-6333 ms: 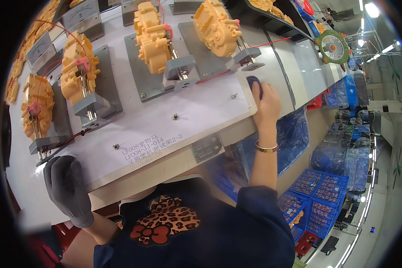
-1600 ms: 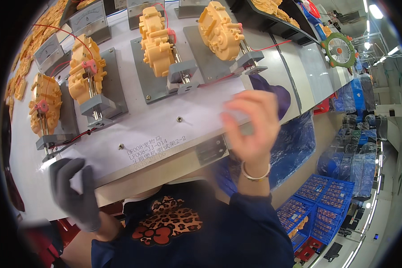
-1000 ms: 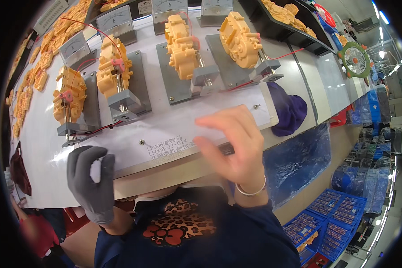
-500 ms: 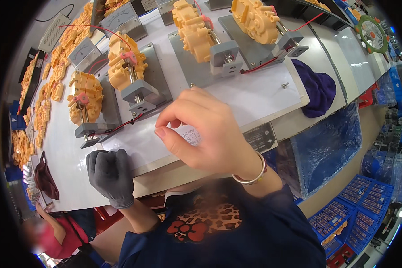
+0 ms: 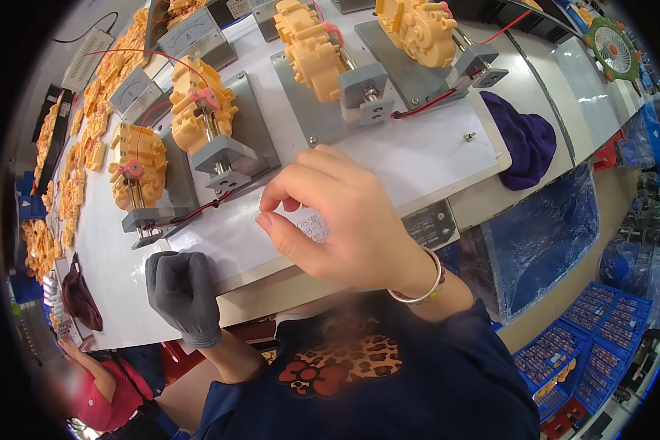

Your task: Testing yellow plastic toy housings on an electronic test rig and sorting them.

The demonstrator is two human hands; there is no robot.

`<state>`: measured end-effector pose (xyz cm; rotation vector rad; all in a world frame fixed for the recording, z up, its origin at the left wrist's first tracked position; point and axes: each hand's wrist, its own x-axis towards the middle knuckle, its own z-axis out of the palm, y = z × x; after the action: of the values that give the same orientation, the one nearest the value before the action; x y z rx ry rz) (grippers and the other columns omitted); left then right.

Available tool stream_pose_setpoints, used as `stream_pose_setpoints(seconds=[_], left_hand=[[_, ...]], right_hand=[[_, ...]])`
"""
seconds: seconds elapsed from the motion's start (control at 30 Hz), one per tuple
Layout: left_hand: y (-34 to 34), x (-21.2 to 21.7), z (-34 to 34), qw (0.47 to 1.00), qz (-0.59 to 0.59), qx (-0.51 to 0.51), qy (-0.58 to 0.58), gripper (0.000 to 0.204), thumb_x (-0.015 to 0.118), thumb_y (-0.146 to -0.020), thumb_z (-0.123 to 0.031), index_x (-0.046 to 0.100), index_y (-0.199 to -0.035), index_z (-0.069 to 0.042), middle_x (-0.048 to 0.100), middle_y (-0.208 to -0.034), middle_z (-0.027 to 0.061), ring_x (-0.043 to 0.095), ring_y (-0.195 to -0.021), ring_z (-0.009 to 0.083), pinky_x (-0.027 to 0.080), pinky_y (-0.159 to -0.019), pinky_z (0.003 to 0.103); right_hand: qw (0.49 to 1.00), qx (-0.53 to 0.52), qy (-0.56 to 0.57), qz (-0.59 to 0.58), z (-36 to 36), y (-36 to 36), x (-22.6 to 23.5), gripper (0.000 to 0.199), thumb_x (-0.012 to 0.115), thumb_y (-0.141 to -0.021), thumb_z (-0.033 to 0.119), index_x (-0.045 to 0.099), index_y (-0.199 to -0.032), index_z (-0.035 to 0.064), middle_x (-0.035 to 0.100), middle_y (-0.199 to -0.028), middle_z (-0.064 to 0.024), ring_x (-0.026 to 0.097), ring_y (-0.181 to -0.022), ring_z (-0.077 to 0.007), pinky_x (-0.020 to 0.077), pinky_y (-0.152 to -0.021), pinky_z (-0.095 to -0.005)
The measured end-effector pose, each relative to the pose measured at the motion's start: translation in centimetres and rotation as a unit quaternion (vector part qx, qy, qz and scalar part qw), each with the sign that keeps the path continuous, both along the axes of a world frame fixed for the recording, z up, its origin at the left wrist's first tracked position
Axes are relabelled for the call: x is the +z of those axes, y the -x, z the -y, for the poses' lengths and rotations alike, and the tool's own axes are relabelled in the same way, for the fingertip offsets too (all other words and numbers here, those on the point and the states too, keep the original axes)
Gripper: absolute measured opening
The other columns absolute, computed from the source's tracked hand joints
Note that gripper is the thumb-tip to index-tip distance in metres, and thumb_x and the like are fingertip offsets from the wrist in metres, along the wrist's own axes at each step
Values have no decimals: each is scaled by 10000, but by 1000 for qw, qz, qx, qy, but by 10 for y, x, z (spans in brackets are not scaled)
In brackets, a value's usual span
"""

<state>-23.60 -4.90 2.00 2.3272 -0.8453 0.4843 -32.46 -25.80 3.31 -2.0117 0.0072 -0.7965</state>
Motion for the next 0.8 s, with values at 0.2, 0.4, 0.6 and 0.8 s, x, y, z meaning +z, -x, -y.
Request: stream_pose_setpoints(seconds=[0.2,0.4,0.6,0.8], left_hand=[[-1,9,-13,985,-138,-72,70,68,609,-734,29,578,-792,13,518,-726,61,472,-637,127,394,-594,245],[-9,6,-19,987,-158,-14,14,131,618,-763,72,601,-885,25,575,-820,40,512,-714,90,439,-663,217],[-8,3,-19,985,-167,1,35,139,632,-761,64,607,-892,24,584,-833,43,521,-720,96,441,-667,224],[-8,3,-20,991,-131,-13,15,141,628,-763,65,611,-898,25,587,-843,51,526,-726,102,444,-675,231]], right_hand=[[1000,6,-5,-8,1,1,2,94,681,-695,52,607,-746,23,564,-668,-59,500,-601,-179,392,-562,-265],[1000,1,-1,-22,1,1,2,91,678,-695,53,608,-746,26,564,-666,-59,501,-602,-179,394,-567,-265],[1000,-2,-9,-23,-1,1,1,87,673,-697,62,608,-746,29,560,-661,-56,500,-604,-172,394,-569,-264],[1000,-3,-10,-22,-2,1,3,88,672,-695,60,607,-747,31,554,-654,-55,499,-600,-172,392,-566,-264]])
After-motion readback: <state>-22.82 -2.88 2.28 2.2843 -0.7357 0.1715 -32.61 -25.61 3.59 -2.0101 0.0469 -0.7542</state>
